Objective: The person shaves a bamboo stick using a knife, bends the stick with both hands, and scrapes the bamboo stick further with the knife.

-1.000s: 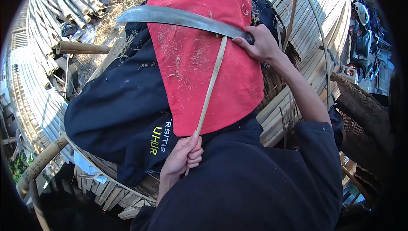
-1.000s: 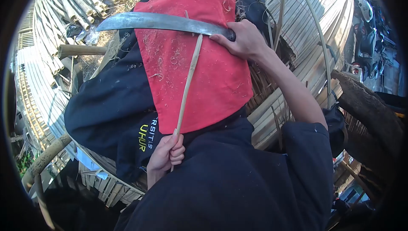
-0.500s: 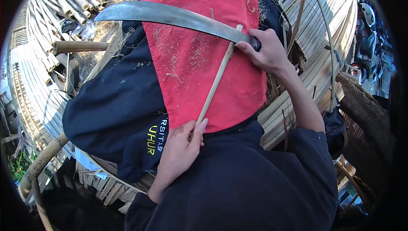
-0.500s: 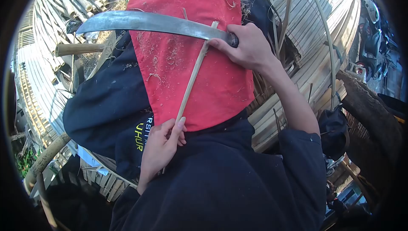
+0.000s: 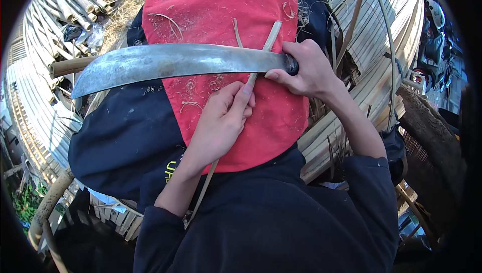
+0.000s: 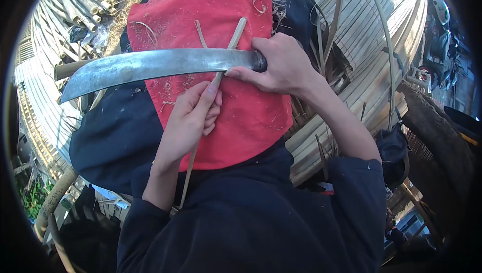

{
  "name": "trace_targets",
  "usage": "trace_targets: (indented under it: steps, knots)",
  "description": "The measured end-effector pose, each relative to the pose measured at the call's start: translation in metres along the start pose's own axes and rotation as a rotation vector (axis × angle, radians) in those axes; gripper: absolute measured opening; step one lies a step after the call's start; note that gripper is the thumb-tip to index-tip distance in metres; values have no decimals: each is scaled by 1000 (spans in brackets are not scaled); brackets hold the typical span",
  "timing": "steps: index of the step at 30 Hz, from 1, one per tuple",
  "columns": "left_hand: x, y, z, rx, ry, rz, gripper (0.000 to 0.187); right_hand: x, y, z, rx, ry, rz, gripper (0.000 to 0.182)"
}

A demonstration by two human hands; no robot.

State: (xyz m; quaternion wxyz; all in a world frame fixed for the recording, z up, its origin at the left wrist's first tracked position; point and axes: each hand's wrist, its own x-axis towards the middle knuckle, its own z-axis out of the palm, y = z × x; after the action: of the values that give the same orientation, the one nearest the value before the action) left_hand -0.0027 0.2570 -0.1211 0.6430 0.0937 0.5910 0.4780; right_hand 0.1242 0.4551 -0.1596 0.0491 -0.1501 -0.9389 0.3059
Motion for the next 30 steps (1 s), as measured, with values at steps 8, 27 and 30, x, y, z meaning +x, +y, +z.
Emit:
trace_targets:
  steps: [8, 27, 30]
  knots:
    - [16, -7, 23, 348, 322, 230, 37, 11, 11, -2, -78, -77, -33, 68]
    - [-76, -47, 3, 91, 393, 96, 35, 12, -11, -5, -264, -189, -194, 70]
    - [-93, -47, 1, 9, 412, 27, 37, 13, -10, -3, -273, -150, -202, 69]
